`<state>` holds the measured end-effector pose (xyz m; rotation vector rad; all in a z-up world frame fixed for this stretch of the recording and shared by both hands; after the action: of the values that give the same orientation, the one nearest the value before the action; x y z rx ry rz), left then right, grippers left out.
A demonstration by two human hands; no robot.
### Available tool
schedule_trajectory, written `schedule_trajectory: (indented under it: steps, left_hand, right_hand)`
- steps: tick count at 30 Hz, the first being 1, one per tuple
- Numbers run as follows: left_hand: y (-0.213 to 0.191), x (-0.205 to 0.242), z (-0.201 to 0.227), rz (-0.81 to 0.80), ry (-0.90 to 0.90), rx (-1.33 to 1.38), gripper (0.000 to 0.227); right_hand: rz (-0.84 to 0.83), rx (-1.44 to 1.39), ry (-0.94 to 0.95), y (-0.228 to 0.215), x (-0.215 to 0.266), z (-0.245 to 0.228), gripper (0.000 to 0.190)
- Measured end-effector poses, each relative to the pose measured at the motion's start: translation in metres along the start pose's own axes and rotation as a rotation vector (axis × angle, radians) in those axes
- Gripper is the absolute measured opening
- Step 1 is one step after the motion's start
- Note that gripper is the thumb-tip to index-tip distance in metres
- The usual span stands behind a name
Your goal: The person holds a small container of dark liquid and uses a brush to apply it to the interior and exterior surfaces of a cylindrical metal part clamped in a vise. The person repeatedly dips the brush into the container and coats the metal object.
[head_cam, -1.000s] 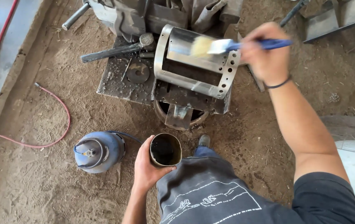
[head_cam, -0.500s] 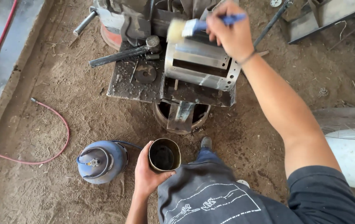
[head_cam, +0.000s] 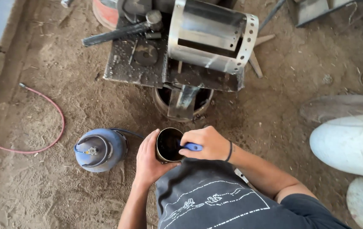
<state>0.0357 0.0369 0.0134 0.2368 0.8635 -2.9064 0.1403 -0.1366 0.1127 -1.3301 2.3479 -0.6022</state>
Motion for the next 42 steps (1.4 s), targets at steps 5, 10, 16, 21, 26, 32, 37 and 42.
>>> schedule_trajectory:
  steps: [5, 10, 16, 21, 26, 32, 37, 42]
  left_hand:
    - [0.011, -0.001, 0.004, -0.045, 0.008, 0.056, 0.128]
    - [0.012, 0.005, 0.000, 0.017, -0.026, 0.078, 0.128]
    - [0.003, 0.016, -0.010, 0.094, -0.083, 0.100, 0.128]
    - [-0.004, 0.026, -0.022, 0.124, -0.110, 0.125, 0.129]
    - [-0.004, 0.037, -0.036, 0.188, -0.143, 0.169, 0.130]
    - [-0.010, 0.033, -0.034, 0.182, -0.123, 0.160, 0.129]
    - [-0.012, 0.029, -0.033, 0.165, -0.100, 0.165, 0.129]
    - [-0.014, 0.035, -0.033, 0.173, -0.143, 0.180, 0.130]
  right_hand:
    - [0.008, -0.147, 0.113, 0.000, 0.004, 0.007, 0.007]
    - [0.197, -0.199, 0.003, -0.031, 0.015, 0.033, 0.011]
    - [0.186, 0.003, -0.235, -0.086, -0.007, 0.040, 0.010]
    - [0.162, 0.675, -0.375, -0.143, -0.009, 0.031, 0.016]
    - [0.171, 0.909, -0.194, -0.180, 0.018, 0.041, 0.016]
    - [0.202, 0.892, -0.286, -0.170, -0.004, 0.026, 0.015]
    - [0.119, 1.018, -0.276, -0.157, -0.010, 0.036, 0.017]
    - [0.182, 1.063, -0.348, -0.155, -0.008, 0.050, 0.019]
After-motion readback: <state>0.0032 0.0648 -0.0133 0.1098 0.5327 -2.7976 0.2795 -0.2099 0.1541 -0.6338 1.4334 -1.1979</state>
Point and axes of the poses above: each hand's wrist, its own x-axis away from the middle knuckle, its own y-axis out of the palm, z = x × y, the point moved 5 cm from there along -x, towards the middle knuckle, and after that the axes turned 10 degrees about -z, right-handed, at the moved point
